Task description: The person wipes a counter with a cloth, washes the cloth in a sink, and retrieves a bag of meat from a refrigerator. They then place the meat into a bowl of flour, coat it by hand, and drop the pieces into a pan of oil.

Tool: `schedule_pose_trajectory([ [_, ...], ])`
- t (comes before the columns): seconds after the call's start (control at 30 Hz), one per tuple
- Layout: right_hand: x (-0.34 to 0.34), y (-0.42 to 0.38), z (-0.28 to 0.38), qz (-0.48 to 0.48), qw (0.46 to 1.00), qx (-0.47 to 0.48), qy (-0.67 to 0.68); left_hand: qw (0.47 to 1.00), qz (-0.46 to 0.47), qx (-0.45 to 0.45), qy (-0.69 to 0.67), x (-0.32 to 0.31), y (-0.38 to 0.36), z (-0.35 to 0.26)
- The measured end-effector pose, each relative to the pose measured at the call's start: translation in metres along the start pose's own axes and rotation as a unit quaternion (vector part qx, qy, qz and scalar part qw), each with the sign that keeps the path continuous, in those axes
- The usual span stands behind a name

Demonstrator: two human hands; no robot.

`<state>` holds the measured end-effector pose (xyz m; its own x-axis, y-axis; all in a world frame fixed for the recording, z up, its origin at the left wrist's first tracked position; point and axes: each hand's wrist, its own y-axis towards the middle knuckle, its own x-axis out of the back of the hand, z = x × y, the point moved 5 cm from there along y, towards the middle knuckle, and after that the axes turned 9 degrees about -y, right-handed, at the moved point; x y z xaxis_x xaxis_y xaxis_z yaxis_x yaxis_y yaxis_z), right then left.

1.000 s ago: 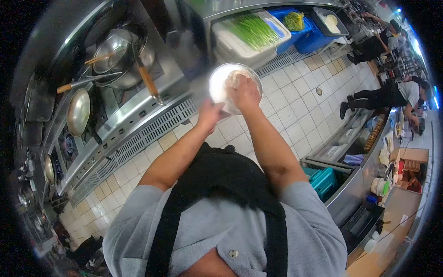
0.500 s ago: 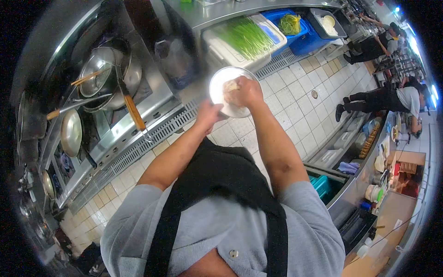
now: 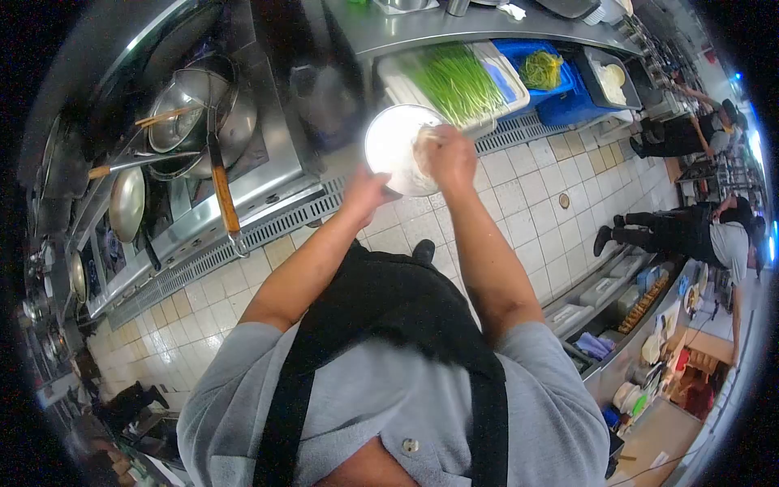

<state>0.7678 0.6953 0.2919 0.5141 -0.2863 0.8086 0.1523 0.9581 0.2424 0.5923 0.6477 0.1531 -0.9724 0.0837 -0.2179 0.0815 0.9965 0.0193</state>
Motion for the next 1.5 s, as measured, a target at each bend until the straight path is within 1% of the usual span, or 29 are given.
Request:
schedule_pose_trajectory([
  [0.03,-0.002,0.001,0.005,0.002,1.0,0.003,0.001,1.0,-0.003,-0.001,0.0,-0.005,0.002,-0.001],
  [0.1,-0.02,-0.004,0.023,0.15,0.983,0.095,-0.055,0.999,-0.003,-0.004,0.037,-0.014,0.004,-0.003],
  [0.13,-0.023,-0.006,0.021,0.153,0.982,0.097,-0.053,0.999,-0.007,-0.002,0.038,-0.016,0.005,-0.004],
  [0.2,-0.031,-0.013,0.023,0.213,0.96,0.169,0.071,1.0,0.0,-0.018,0.012,-0.019,0.006,-0.005],
  [0.23,-0.03,-0.011,0.02,0.215,0.959,0.17,0.072,1.0,-0.002,-0.017,0.012,-0.017,0.006,-0.003],
  [0.3,-0.017,0.001,0.005,0.165,0.976,0.096,0.106,0.997,0.049,-0.059,0.032,-0.018,0.004,-0.004],
  [0.33,-0.012,0.008,-0.001,0.145,0.982,0.086,0.086,0.997,0.047,-0.058,0.032,-0.018,0.004,-0.001],
  [0.4,-0.015,0.013,-0.003,0.155,0.982,0.092,0.06,0.998,0.026,-0.036,0.052,-0.017,0.007,-0.001],
  [0.5,-0.008,0.017,0.011,0.178,0.979,0.094,0.009,0.997,0.022,-0.062,0.046,-0.028,0.008,-0.01],
  [0.57,-0.008,0.021,0.015,0.2,0.976,0.064,-0.053,0.998,0.023,-0.051,0.037,-0.027,0.006,-0.012],
  [0.7,-0.014,0.04,0.0,0.183,0.97,0.088,-0.132,0.998,0.02,-0.039,0.039,-0.022,0.006,-0.008],
  [0.73,-0.017,0.04,0.006,0.113,0.958,0.223,-0.139,0.998,0.018,-0.04,0.038,-0.02,0.006,-0.008],
  [0.77,-0.019,0.034,0.009,0.042,0.924,0.353,-0.142,0.998,0.019,-0.033,0.045,-0.019,0.005,-0.007],
  [0.8,-0.019,0.033,0.009,0.043,0.924,0.353,-0.143,0.998,0.022,-0.026,0.052,-0.018,0.004,-0.005],
  [0.83,-0.023,0.031,0.007,0.111,0.92,0.337,-0.168,0.998,0.021,-0.026,0.051,-0.023,0.005,-0.025],
  [0.87,-0.027,0.03,0.006,0.178,0.911,0.319,-0.192,0.993,-0.032,0.106,-0.044,-0.023,0.008,-0.033],
  [0.9,-0.024,0.031,0.009,0.178,0.911,0.319,-0.192,0.958,-0.085,0.235,-0.138,-0.023,0.004,-0.035],
  [0.97,-0.017,0.039,-0.001,0.219,0.946,0.144,-0.189,0.962,-0.086,0.23,-0.119,-0.014,0.008,-0.018],
  [1.0,-0.014,0.04,0.001,0.22,0.946,0.145,-0.19,0.966,-0.086,0.225,-0.098,-0.008,0.009,-0.006],
  [1.03,-0.007,0.042,0.001,0.184,0.961,0.12,-0.17,0.965,-0.087,0.225,-0.099,-0.002,0.006,0.011],
  [1.07,0.001,0.045,0.001,0.147,0.973,0.094,-0.15,0.994,-0.032,0.104,-0.032,0.002,0.008,0.018],
  [1.1,0.006,0.047,0.003,0.147,0.973,0.094,-0.151,0.999,0.022,-0.021,0.036,-0.002,0.008,0.0],
  [1.13,0.011,0.05,0.003,0.144,0.981,0.059,-0.115,0.999,0.022,-0.021,0.035,-0.003,0.011,-0.005],
  [1.17,0.015,0.053,-0.001,0.14,0.987,0.023,-0.078,0.993,-0.039,0.102,-0.041,0.002,0.015,0.002],
  [1.2,0.003,0.058,-0.015,0.158,0.986,0.031,-0.038,0.963,-0.099,0.223,-0.116,0.002,0.013,0.001],
  [1.33,-0.009,0.046,-0.01,0.189,0.977,0.05,-0.091,0.965,-0.101,0.216,-0.111,-0.004,0.01,-0.019],
  [1.4,-0.015,0.034,0.0,0.179,0.969,0.146,-0.09,0.965,-0.111,0.213,-0.1,-0.002,0.008,-0.02],
  [1.43,-0.016,0.031,0.003,0.179,0.969,0.146,-0.09,0.965,-0.111,0.213,-0.1,-0.001,0.008,-0.02],
  [1.5,-0.022,0.023,0.007,0.245,0.953,0.125,-0.131,0.965,-0.12,0.206,-0.11,0.001,0.004,-0.02],
])
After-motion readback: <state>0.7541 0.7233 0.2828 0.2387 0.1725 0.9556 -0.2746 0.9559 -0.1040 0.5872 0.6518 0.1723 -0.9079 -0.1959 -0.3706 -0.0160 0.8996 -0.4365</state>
